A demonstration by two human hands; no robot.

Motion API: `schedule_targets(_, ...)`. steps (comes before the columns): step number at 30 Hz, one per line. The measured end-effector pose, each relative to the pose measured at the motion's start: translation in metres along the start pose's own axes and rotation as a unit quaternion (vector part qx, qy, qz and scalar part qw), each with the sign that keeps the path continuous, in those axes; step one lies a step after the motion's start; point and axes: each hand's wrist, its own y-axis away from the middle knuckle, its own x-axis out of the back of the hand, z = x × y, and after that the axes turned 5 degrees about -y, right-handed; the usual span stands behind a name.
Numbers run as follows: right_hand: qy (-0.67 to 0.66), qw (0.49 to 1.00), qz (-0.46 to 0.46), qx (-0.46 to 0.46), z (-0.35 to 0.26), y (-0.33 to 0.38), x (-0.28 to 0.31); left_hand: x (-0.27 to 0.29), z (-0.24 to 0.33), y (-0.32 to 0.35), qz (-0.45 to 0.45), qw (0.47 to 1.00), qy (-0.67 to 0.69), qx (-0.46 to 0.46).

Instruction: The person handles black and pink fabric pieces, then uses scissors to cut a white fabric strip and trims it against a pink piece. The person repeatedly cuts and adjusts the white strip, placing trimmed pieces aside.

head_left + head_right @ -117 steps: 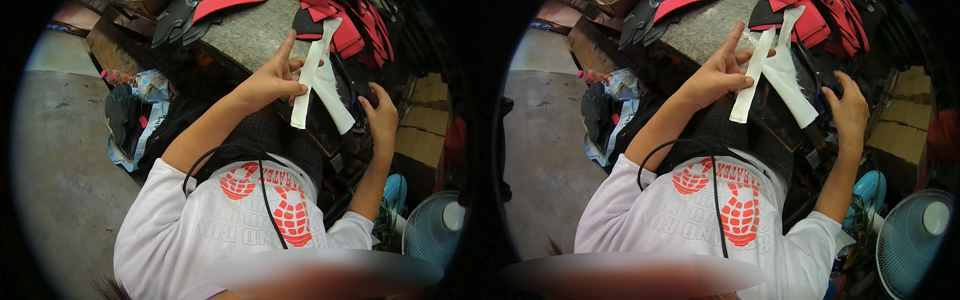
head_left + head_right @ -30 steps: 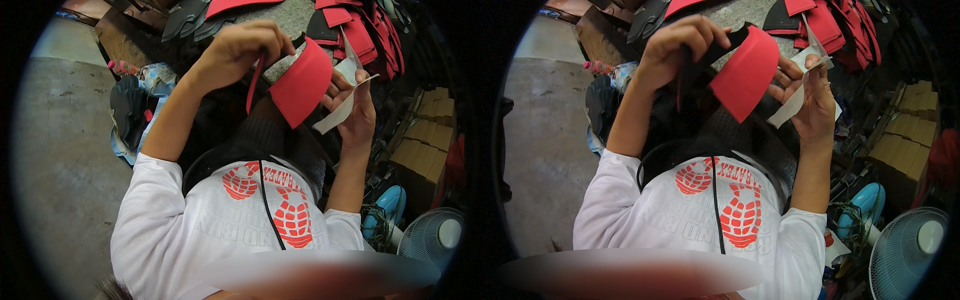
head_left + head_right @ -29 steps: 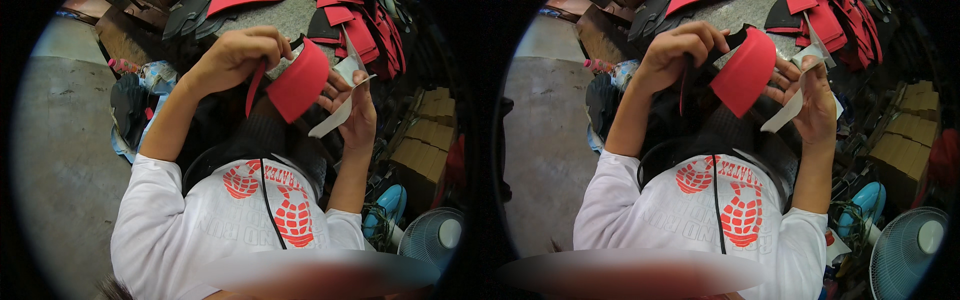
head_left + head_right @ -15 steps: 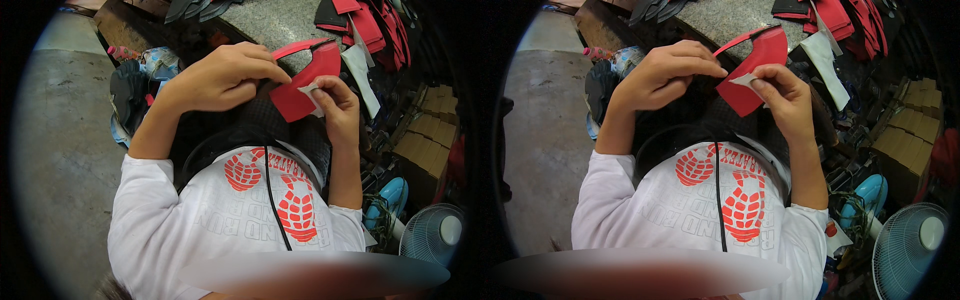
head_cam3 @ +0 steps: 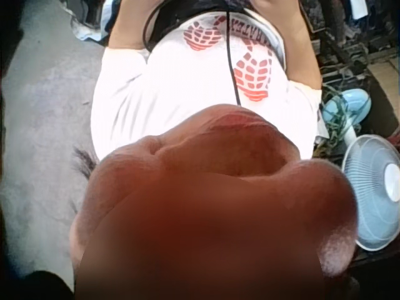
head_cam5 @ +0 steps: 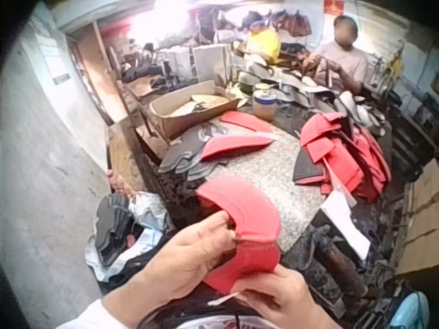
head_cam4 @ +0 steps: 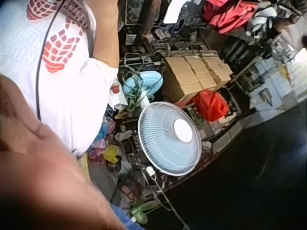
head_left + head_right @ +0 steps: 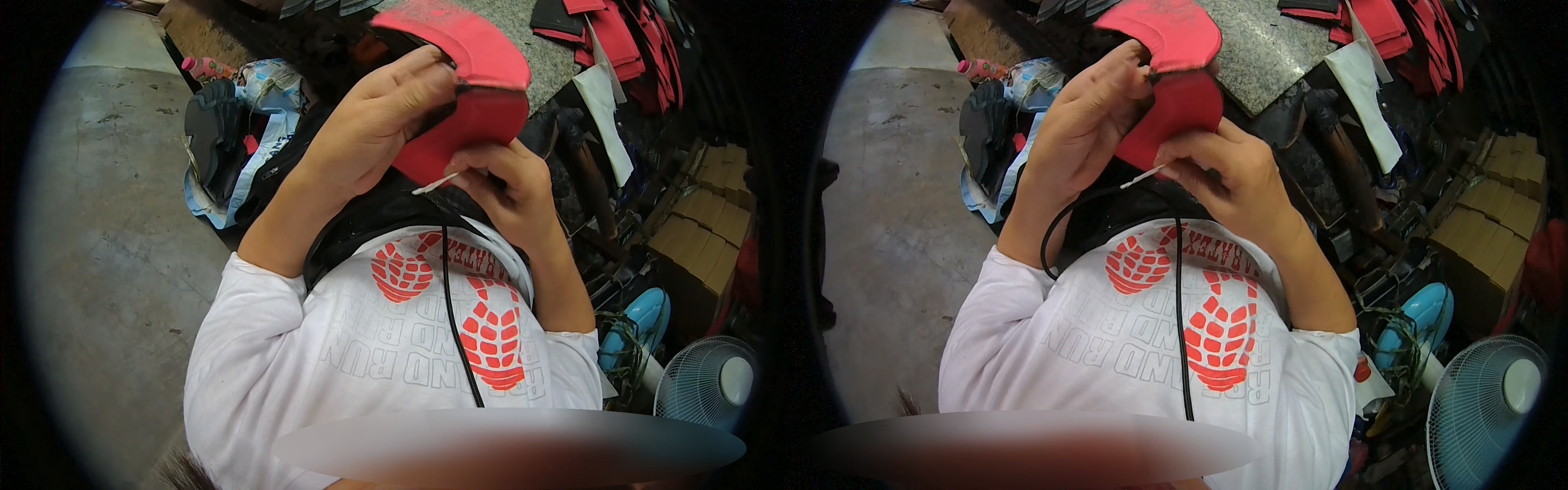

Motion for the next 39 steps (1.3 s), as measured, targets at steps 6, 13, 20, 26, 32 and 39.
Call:
schedule_targets(6,-0.004,1.0,-0.016,-0.01,0.008,0.0,0.006,0.022,-0.01,-0.028,-0.036,0.996,-0.041,0.075)
schedule_targets(13,0.006,0.971,0.156,-0.183,-0.009,0.003,0.058,0.017,-0.03,-0.052,0.02,0.996,-0.046,0.07)
schedule_targets(20,0.061,0.983,0.142,-0.1,0.0,-0.03,0.079,0.01,-0.039,-0.067,-0.009,0.991,-0.062,0.12)
schedule_targets(26,0.243,0.961,0.047,-0.123,0.012,-0.042,0.073,0.001,-0.038,-0.064,0.113,0.983,-0.065,0.133)
schedule_targets(32,0.19,0.974,0.004,-0.126,0.023,-0.044,0.083,0.008,-0.033,-0.06,0.052,0.979,-0.155,0.122)
schedule_targets(39,0.134,0.986,0.002,-0.103,0.021,-0.047,0.076,0.0,-0.042,-0.057,0.0,0.98,-0.2,-0.002)
